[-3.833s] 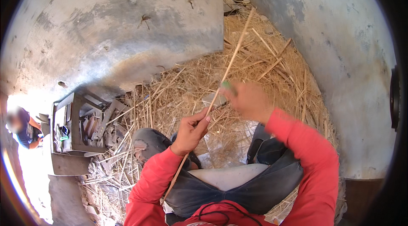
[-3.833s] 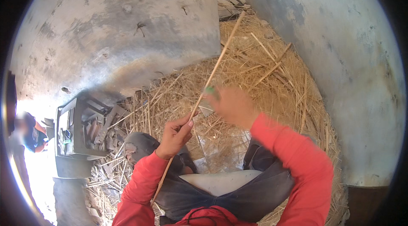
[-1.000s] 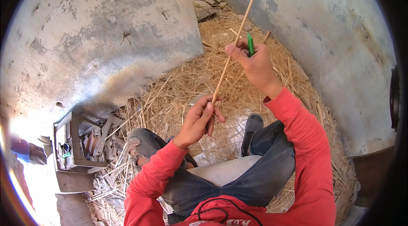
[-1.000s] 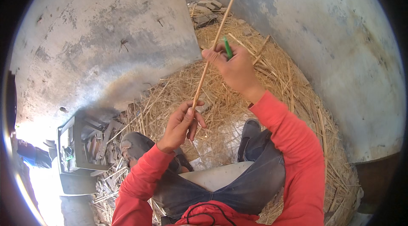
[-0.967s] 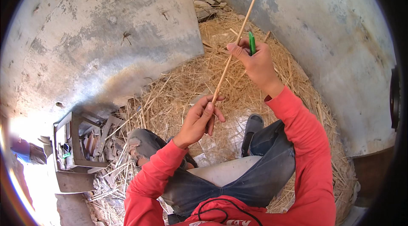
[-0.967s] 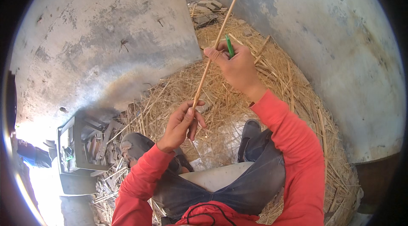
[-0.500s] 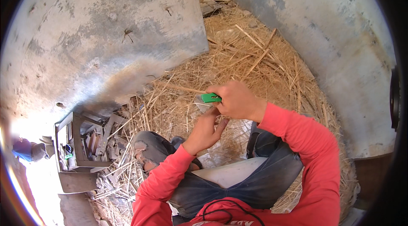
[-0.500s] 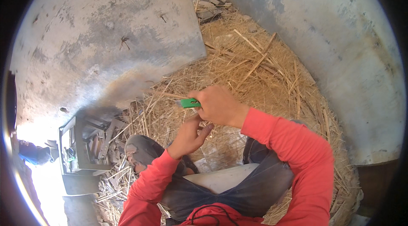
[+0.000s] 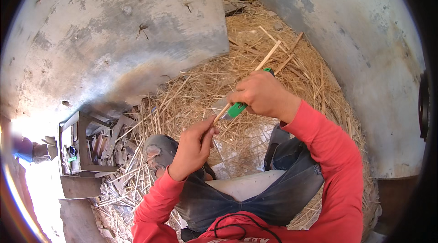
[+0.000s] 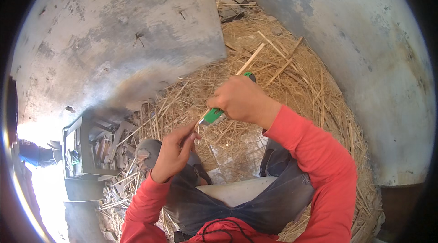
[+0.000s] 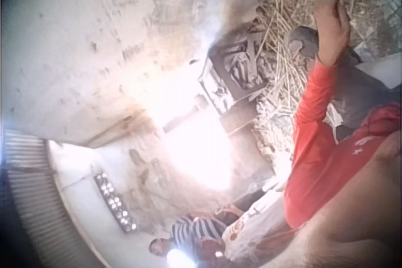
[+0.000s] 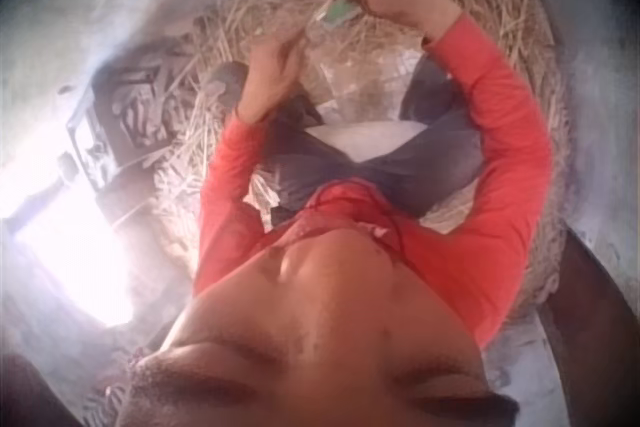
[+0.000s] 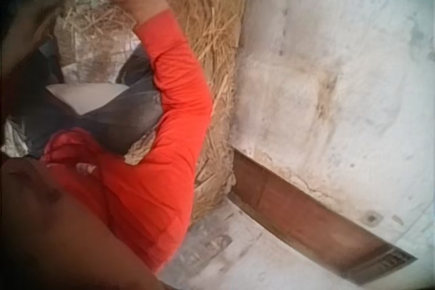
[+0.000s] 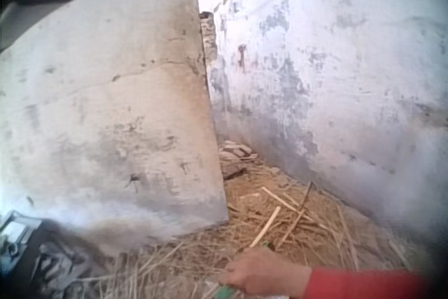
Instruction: The person scrapes a thin wooden stick with a small green knife, then uses a large machete to trim and shape a longer wooden rod.
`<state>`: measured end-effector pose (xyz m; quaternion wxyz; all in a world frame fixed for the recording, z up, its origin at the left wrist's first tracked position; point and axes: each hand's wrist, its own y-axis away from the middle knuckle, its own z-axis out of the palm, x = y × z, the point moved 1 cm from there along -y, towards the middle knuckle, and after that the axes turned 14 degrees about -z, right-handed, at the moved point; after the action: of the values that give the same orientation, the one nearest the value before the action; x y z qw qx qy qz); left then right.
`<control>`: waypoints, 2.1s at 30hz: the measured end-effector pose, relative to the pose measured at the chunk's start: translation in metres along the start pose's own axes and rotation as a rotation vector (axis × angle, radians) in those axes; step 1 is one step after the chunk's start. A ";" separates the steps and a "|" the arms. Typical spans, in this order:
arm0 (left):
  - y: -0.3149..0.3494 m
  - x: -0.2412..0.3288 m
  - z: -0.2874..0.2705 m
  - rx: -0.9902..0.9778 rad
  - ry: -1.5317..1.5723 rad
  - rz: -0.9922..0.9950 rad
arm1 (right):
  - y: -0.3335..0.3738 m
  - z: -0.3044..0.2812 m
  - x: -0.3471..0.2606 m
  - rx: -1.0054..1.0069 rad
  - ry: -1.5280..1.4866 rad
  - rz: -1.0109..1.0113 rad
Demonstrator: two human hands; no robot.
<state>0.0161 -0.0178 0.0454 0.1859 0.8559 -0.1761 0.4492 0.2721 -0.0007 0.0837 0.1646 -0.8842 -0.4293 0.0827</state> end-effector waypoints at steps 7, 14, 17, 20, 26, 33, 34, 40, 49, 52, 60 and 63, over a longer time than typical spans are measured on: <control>-0.002 0.011 0.000 -0.295 0.626 -0.301 | -0.004 0.001 -0.016 0.300 0.046 0.244; -0.050 0.008 0.020 -0.154 0.752 -0.184 | 0.003 0.014 -0.022 0.168 -0.420 0.548; -0.060 0.005 0.035 -0.129 0.752 -0.129 | 0.002 0.029 -0.031 0.132 -0.443 0.496; -0.064 -0.010 0.047 -0.074 0.671 -0.102 | 0.000 0.038 -0.017 0.032 -0.356 0.543; -0.059 -0.023 0.040 -0.164 0.818 -0.205 | -0.005 0.042 -0.010 -0.061 -0.334 0.488; -0.052 -0.035 0.022 -0.224 0.811 -0.214 | -0.022 0.045 0.026 0.029 -0.260 0.580; -0.051 -0.036 0.022 -0.228 0.820 -0.209 | -0.022 0.046 0.030 0.076 -0.255 0.586; -0.048 -0.048 0.015 -0.141 0.721 -0.179 | -0.017 0.063 0.020 0.046 -0.048 0.246; -0.043 -0.039 0.011 -0.101 0.688 -0.168 | -0.006 0.080 0.018 0.157 0.095 0.258; -0.043 -0.040 0.019 -0.078 0.667 -0.166 | -0.008 0.059 0.051 0.156 0.061 0.343; -0.033 -0.054 0.023 -0.136 0.639 -0.145 | -0.001 0.072 0.048 0.182 0.112 0.321; -0.043 -0.046 0.015 -0.187 0.738 -0.186 | -0.012 0.065 0.045 0.185 0.081 0.385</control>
<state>0.0223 0.0186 -0.0075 0.3540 0.6287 -0.0592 0.6899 0.2719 0.0557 0.0278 0.2431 -0.9337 -0.2361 0.1159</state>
